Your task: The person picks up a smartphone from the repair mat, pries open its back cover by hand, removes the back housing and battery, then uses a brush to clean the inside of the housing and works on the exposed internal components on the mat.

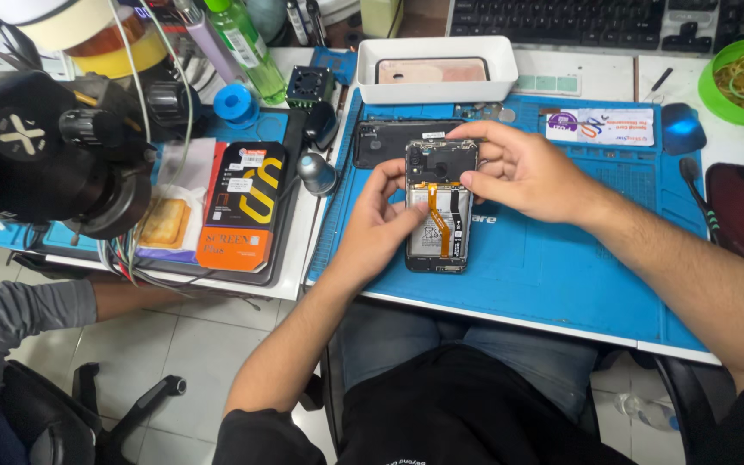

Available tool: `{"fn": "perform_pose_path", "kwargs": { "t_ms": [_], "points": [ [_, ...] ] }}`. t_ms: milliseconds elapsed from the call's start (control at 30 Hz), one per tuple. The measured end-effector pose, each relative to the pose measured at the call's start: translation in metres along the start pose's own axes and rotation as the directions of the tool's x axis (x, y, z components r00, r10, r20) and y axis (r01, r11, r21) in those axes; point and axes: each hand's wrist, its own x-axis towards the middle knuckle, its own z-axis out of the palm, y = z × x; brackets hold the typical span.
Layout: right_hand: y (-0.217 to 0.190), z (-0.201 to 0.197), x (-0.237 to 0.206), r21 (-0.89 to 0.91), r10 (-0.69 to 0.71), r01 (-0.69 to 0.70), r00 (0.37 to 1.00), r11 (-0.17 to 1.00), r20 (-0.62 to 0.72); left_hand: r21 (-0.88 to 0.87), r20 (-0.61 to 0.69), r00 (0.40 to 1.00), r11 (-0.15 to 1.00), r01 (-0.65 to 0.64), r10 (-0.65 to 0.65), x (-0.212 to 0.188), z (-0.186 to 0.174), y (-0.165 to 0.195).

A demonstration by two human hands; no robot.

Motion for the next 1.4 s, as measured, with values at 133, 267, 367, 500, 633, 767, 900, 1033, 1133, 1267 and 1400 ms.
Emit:
{"fn": "perform_pose_path", "kwargs": {
  "t_ms": [133,267,367,500,633,767,900,1033,1133,1267,1400],
  "points": [
    [-0.005,0.007,-0.004,-0.008,0.018,-0.018,1.000,1.000,-0.015,0.039,-0.012,0.999,0.999,-0.030,0.030,-0.001,0.000,-0.001],
    [-0.010,0.013,-0.009,-0.055,0.058,-0.059,0.998,0.997,-0.028,0.016,0.015,0.999,0.999,-0.033,0.033,-0.002,-0.002,0.000],
    [-0.013,0.016,-0.011,0.017,0.033,-0.034,0.999,0.999,0.007,0.030,0.021,0.999,0.999,-0.027,0.026,-0.004,-0.003,0.002],
    [-0.014,0.014,-0.011,0.005,0.025,-0.025,1.000,1.000,0.013,0.005,0.009,1.000,1.000,-0.018,0.018,-0.009,-0.002,0.002],
    [-0.011,0.012,-0.012,0.057,0.001,0.000,1.000,0.998,-0.009,-0.132,-0.024,0.998,0.989,0.062,-0.066,-0.009,0.000,-0.005],
    [-0.007,0.018,-0.016,0.001,-0.060,0.060,0.997,0.998,-0.059,-0.105,-0.013,1.000,0.994,0.008,-0.009,-0.008,0.001,-0.011],
    [-0.006,0.025,-0.017,0.059,0.001,0.003,0.998,0.998,-0.064,-0.075,0.019,0.996,0.993,-0.089,0.091,-0.008,0.003,-0.011],
    [-0.007,0.026,-0.016,0.070,0.083,-0.081,0.996,0.994,-0.032,-0.104,0.028,0.999,0.994,-0.035,0.038,-0.009,0.007,-0.009],
    [-0.009,0.026,-0.018,0.031,0.080,-0.080,0.997,0.996,-0.018,-0.099,0.035,0.999,0.995,-0.029,0.033,-0.011,0.010,-0.010],
    [-0.013,0.028,-0.021,0.040,0.047,-0.046,0.999,0.998,-0.008,-0.127,0.077,0.994,0.990,-0.065,0.075,-0.011,0.010,-0.013],
    [-0.017,0.028,-0.021,0.009,0.110,-0.110,0.993,0.994,0.037,-0.105,0.049,0.993,0.990,-0.098,0.103,-0.010,0.009,-0.012]
  ]
}}
